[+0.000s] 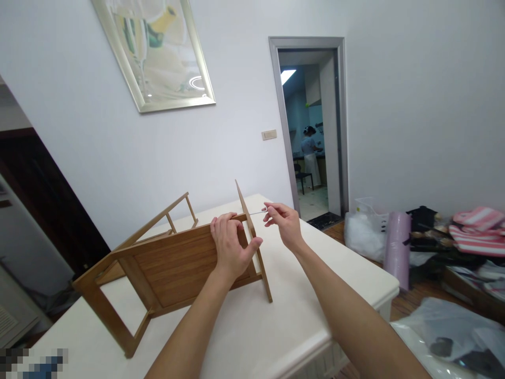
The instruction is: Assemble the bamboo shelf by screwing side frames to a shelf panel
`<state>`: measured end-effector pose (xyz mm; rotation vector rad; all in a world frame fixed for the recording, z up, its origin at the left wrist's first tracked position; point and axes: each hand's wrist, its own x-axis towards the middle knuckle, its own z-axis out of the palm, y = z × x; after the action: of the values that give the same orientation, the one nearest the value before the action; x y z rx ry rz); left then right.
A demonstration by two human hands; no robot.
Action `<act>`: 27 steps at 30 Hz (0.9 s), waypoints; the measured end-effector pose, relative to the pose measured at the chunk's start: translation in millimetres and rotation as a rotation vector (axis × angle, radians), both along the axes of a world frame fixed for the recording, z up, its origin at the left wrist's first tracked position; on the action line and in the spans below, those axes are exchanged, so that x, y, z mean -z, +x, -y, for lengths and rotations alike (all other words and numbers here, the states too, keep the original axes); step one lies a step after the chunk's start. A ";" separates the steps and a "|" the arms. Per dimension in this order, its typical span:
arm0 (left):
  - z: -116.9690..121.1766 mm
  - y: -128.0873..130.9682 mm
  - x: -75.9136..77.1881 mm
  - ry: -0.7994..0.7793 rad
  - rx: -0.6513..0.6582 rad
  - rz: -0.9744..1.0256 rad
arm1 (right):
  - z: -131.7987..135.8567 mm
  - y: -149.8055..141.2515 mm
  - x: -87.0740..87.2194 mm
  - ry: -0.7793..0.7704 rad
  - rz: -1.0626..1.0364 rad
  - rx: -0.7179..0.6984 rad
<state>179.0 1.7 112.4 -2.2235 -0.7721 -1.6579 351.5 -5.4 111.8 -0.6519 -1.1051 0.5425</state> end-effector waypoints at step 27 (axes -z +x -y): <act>-1.4 0.1 1.8 -0.012 -0.011 -0.003 | 7.2 6.4 -50.8 -0.675 -0.270 -0.513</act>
<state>179.1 3.1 110.5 -2.2249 -0.7946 -1.6490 357.9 -12.6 162.6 -0.8407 -0.8170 1.4408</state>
